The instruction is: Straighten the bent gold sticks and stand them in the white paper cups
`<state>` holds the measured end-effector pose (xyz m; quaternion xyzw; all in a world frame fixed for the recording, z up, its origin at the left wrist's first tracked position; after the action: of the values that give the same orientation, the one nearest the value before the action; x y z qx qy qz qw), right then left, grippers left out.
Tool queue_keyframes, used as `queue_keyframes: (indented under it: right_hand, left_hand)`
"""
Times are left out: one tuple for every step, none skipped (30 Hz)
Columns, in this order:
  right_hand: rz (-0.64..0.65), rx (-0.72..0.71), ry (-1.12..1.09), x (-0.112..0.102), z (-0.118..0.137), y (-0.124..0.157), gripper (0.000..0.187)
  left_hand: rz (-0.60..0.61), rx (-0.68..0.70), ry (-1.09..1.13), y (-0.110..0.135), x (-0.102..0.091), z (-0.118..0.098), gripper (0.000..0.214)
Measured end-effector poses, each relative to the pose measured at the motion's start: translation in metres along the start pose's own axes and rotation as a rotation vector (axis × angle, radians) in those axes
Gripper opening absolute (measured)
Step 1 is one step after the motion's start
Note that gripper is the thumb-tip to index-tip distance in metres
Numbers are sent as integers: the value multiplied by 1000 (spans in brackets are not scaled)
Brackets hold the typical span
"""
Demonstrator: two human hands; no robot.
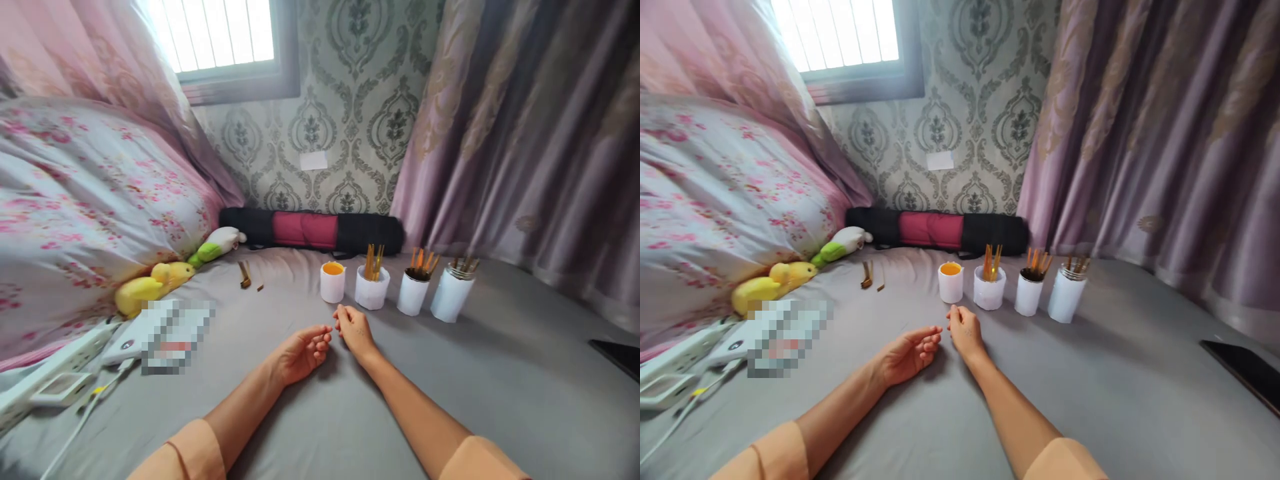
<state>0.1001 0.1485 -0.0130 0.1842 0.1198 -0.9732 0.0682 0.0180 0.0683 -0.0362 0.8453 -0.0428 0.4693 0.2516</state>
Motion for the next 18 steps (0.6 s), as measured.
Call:
queue_keyframes:
  right_hand:
    - [7,0,-2,1,0,0,42]
    - [8,0,-8,1,-1,-1,42]
    - [11,8,-9,1,-1,-1,42]
    - [21,10,-10,2,-2,-2,42]
    - [27,14,-12,3,-2,-2,42]
    - [32,13,-14,4,-2,-2,42]
    - [33,14,-18,4,-2,-3,43]
    - [32,14,-22,5,-2,-3,43]
    - [30,14,-25,4,-2,-3,43]
    - [28,15,-27,4,-1,-3,43]
    - [27,17,-27,4,-1,-2,43]
    - [27,20,-28,4,0,-2,43]
    - [28,25,-29,4,0,-2,43]
    - [30,31,-29,4,0,-1,43]
    - [31,35,-29,4,0,-1,43]
    - [33,38,-27,4,0,-1,43]
    - [35,41,-24,4,0,-1,43]
    - [38,42,-21,4,0,-1,43]
  left_hand:
    - [-16,4,-19,0,-1,-2,11]
    - [-37,13,-40,0,-2,-6,10]
    - [-58,21,-59,-1,-4,-10,9]
    - [-74,39,-75,-1,-5,-15,9]
    - [-95,54,-93,-1,-7,-21,8]
    - [-121,79,-123,-1,-9,-27,8]
    - [-148,111,-155,-1,-12,-35,8]
    - [-167,135,-169,-1,-15,-42,8]
    - [-180,156,-180,-2,-17,-49,7]
    - [-194,177,-191,-3,-20,-57,7]
    - [-213,201,-205,-3,-24,-64,7]
    - [-231,226,-223,-4,-27,-72,7]
    - [-250,253,-243,-5,-31,-80,7]
    - [-268,283,-264,-5,-35,-88,6]
    - [-286,316,-287,-6,-39,-97,5]
    - [-305,350,-309,-5,-43,-105,6]
    - [-324,384,-331,-5,-46,-114,6]
    - [-342,411,-354,-4,-50,-121,5]
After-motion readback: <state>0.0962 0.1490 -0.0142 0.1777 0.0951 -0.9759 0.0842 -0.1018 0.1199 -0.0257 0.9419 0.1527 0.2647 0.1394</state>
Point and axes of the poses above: each hand's wrist, its own y-axis away from the middle knuckle, its own x-axis out of the palm, z = x × y, the point moved 9 cm from there along -y, towards the middle knuckle, and after that the axes turned 10 degrees about y, right-handed, at the moved point
